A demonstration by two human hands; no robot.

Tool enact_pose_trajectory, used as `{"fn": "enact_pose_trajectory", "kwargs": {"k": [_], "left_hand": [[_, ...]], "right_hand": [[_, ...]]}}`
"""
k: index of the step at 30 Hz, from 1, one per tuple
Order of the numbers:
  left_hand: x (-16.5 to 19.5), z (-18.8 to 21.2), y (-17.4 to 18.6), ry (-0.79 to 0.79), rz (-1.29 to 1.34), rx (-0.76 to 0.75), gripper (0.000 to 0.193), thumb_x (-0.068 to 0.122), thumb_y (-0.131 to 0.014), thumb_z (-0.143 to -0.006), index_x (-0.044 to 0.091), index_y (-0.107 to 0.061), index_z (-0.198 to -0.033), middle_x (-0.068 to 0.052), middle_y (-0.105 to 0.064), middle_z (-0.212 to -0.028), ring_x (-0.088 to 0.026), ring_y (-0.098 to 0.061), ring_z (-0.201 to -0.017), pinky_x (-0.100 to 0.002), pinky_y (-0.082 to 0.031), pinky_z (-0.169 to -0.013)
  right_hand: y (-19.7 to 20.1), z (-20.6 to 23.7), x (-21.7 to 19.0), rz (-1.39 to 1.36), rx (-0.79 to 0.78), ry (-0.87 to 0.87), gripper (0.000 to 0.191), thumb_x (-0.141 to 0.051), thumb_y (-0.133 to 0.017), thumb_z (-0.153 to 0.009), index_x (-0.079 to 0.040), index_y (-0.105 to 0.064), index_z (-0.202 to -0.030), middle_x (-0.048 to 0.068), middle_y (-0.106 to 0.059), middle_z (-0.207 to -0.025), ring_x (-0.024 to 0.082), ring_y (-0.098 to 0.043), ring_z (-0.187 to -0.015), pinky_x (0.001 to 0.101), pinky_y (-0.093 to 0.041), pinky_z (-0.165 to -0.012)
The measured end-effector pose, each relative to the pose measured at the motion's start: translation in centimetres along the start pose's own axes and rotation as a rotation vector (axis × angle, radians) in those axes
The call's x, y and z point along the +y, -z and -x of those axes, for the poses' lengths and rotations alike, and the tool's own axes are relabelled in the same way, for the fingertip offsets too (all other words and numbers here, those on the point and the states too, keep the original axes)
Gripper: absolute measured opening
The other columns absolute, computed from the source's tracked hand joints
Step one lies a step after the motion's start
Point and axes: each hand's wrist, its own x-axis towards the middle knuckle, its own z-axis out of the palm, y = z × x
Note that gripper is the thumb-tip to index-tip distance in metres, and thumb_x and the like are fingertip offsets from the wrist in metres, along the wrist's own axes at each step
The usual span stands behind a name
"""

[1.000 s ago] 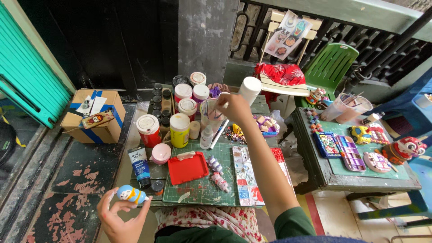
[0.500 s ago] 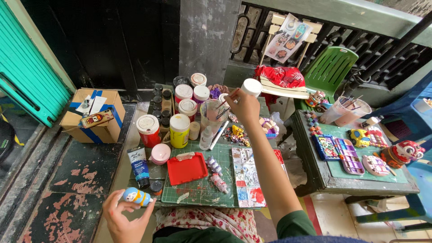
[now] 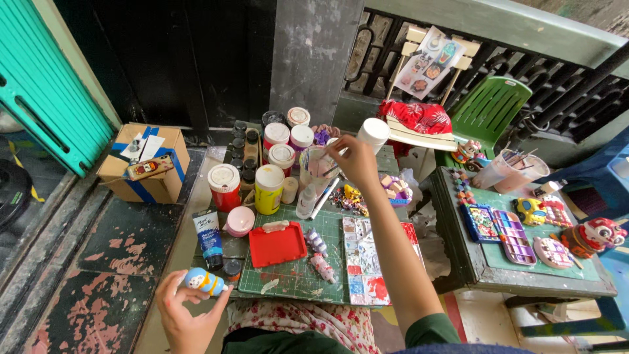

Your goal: The person sits at a cluttered craft table and paints small figurines with a paintbrush, dipping the brush into paint palettes and a water cup and rotating each figurine by hand to paint its sides. They work on one figurine at a time and set finished pieces on the table.

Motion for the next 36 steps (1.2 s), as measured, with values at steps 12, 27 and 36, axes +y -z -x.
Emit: {"fn": "enact_pose_trajectory", "kwargs": {"k": [12,27,36], "left_hand": [[0.7,-0.1,0.3,0.020,-0.014,-0.026,0.094,0.007,-0.094,-0.058,0.002,-0.043,-0.137,-0.018,-0.053,-0.132,-0.016,-0.061,-0.088,-0.028,-0.051,-0.064],[1.0,0.3,-0.7,-0.001,0.015,-0.056,0.091,0.009,-0.094,-0.063,0.005,-0.042,-0.138,-0.014,-0.049,-0.133,-0.015,-0.062,-0.075,-0.028,-0.050,-0.066],[1.4,0.5,-0.4,0.027,0.002,-0.098,0.094,0.007,-0.094,-0.061,0.004,-0.041,-0.138,-0.016,-0.049,-0.134,-0.015,-0.063,-0.073,-0.029,-0.051,-0.067]], "right_hand": [[0.2,1.4,-0.1,0.122,0.198,0.025,0.021,-0.027,-0.082,-0.088,-0.011,-0.069,-0.090,0.004,-0.071,-0.072,0.018,-0.071,-0.065,0.0353,-0.053,-0.059],[-0.6,1.6,1.5,0.002,0.059,0.012,0.014,-0.021,-0.080,-0.087,-0.011,-0.071,-0.092,0.004,-0.078,-0.085,0.018,-0.069,-0.063,0.0347,-0.053,-0.059],[0.1,2.7,0.4,0.037,0.090,-0.014,0.029,-0.025,-0.083,-0.085,-0.009,-0.059,-0.085,0.005,-0.068,-0.069,0.020,-0.069,-0.062,0.0375,-0.052,-0.057]]}}
